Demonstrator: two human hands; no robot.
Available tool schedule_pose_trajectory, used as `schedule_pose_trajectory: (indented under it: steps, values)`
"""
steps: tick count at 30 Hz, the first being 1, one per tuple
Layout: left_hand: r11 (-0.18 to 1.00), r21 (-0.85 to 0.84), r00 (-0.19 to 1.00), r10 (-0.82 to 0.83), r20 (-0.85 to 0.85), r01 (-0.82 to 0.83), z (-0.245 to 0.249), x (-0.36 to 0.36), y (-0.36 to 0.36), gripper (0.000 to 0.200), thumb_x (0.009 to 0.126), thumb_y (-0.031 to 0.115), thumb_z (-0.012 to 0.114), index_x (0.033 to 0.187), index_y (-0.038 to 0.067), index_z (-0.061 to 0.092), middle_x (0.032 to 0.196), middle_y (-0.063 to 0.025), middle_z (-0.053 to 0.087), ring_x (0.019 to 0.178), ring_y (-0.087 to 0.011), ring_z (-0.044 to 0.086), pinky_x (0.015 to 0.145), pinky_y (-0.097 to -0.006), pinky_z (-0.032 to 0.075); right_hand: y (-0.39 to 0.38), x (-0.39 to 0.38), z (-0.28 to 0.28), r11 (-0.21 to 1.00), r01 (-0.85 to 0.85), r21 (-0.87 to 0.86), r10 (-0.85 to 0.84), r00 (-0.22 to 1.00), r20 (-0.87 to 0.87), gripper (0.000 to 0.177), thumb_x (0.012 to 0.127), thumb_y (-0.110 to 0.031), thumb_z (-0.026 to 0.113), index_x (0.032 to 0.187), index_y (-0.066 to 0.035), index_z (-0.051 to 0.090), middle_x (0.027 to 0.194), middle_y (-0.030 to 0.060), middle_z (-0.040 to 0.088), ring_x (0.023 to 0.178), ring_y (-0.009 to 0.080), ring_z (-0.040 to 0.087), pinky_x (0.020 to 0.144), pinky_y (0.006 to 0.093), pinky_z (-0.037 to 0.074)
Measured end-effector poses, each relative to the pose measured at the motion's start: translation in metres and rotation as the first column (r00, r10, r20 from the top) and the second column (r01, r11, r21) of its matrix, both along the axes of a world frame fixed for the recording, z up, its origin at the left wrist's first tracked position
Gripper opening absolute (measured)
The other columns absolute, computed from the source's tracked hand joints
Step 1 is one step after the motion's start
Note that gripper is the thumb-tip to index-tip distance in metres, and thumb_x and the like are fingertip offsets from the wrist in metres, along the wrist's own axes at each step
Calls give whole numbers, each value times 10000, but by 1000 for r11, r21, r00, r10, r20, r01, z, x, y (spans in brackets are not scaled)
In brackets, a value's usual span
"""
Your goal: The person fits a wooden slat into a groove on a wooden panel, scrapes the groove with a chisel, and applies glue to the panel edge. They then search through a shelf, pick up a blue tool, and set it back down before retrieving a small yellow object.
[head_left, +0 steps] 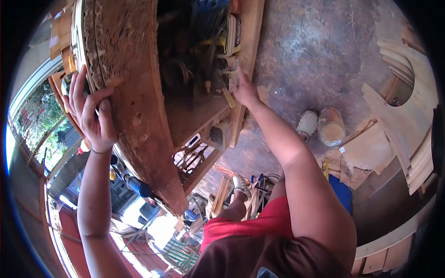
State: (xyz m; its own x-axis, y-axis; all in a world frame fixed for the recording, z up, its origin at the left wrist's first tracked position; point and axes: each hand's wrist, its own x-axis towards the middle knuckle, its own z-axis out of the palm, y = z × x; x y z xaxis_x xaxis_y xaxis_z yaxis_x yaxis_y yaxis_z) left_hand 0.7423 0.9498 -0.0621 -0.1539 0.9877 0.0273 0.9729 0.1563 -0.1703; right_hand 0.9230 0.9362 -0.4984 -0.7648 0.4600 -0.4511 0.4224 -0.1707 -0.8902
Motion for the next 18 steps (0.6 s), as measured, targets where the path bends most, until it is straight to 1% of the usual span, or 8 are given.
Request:
schedule_pose_trajectory:
  steps: [2,7,9,11,13,14,16,18]
  values:
    - [1000,7,999,-21,-39,21,1,1,3,205,894,198,567,962,133,749,1525,-149,526,1483,-344,381,1231,-490,99,2,27,-11,997,-76,-8,77,987,138,904,943,-253,678,1641,-187,106,1552,197,444,1363,389,507,1122,456,442]
    - [996,31,993,-82,-84,84,-1,-3,-1,217,955,250,574,1023,144,751,1529,-130,528,1468,-333,405,1218,-511,144,-24,119,-30,948,-313,-51,313,900,304,912,946,-281,670,1643,-181,90,1540,207,458,1356,391,516,1121,455,443]
    - [994,65,995,-86,-53,89,-3,-6,-1,195,874,188,610,979,180,774,1494,-84,566,1457,-281,426,1215,-542,93,-37,156,-37,915,-396,-73,396,847,354,912,949,-287,666,1644,-180,85,1535,210,464,1354,393,518,1120,453,444]
    - [993,75,992,-81,-98,88,-4,-4,-2,208,912,266,619,974,160,786,1477,-100,579,1451,-302,429,1218,-524,145,-51,188,-38,861,-500,-93,493,776,393,920,954,-318,659,1645,-171,72,1534,220,464,1356,400,517,1125,455,440]
    - [988,87,985,-120,-122,131,-4,-3,1,261,960,300,594,1026,131,781,1495,-95,565,1453,-310,423,1206,-506,188,-57,212,-25,843,-532,-75,510,748,424,915,957,-326,654,1646,-166,73,1539,226,457,1357,404,515,1129,458,435]
    - [997,78,1000,10,4,-10,1,12,-1,257,806,216,614,976,61,729,1483,-206,521,1397,-436,418,1195,-536,253,-58,221,-20,832,-552,-64,517,727,452,910,960,-333,648,1646,-161,75,1544,231,451,1359,408,513,1133,461,430]
    - [997,73,995,40,-87,-34,0,17,-2,220,823,178,605,958,56,728,1445,-204,548,1395,-412,430,1181,-538,274,-52,236,-3,826,-559,-68,519,709,477,904,963,-340,643,1645,-156,78,1548,233,447,1366,404,508,1137,462,425]
    - [990,144,1000,-7,-20,10,-9,5,-7,198,837,209,619,955,100,735,1448,-173,556,1400,-407,428,1177,-549,275,-45,247,10,827,-558,-63,508,696,507,899,966,-347,638,1644,-151,82,1552,235,443,1374,401,503,1142,462,420]
